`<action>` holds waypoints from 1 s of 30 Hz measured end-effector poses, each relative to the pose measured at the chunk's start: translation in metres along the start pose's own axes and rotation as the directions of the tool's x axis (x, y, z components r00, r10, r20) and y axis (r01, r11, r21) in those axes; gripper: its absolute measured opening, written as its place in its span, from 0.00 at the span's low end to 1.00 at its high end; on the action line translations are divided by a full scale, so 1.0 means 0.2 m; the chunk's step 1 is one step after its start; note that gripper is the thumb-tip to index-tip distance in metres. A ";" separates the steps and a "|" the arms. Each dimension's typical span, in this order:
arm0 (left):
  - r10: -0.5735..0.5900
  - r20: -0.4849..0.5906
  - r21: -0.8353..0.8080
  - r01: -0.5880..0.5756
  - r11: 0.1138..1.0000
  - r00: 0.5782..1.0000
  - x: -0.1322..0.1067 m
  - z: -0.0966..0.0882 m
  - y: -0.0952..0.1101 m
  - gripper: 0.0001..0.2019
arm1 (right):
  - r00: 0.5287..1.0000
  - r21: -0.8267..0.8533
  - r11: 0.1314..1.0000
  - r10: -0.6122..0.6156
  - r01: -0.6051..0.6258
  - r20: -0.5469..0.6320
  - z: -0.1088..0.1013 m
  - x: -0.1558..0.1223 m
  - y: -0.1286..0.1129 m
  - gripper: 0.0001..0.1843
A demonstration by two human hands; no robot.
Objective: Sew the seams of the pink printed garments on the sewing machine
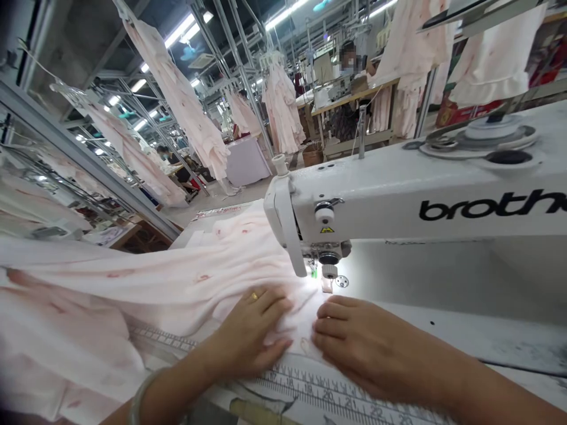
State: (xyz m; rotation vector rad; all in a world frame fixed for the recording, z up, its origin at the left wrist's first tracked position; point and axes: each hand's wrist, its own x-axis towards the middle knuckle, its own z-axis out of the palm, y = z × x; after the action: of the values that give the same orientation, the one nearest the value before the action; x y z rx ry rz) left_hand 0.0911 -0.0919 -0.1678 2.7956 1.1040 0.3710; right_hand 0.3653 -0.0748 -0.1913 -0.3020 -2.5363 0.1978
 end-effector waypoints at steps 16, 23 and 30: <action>0.216 -0.051 -0.007 -0.217 0.976 0.975 0.12 0.13 0.05 0.09 | 0.993 -0.010 1.000 0.024 -0.023 0.114 0.00 -0.03 -0.05 0.15; 0.246 -0.010 0.011 -0.246 0.969 0.969 0.17 0.18 -0.04 0.11 | 0.983 0.121 0.984 0.115 -0.133 0.146 -0.01 -0.01 -0.06 0.15; 0.253 0.038 -0.014 -0.252 0.968 0.967 0.29 0.18 -0.20 0.11 | 0.990 -0.010 0.990 0.139 -0.138 0.006 -0.02 0.00 0.01 0.15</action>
State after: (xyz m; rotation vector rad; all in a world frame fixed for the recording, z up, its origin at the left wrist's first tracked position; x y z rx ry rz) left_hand 0.1147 -0.0243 -0.1998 2.9274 0.7356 0.3401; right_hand 0.3679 -0.0723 -0.1881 -0.4825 -2.5252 0.2409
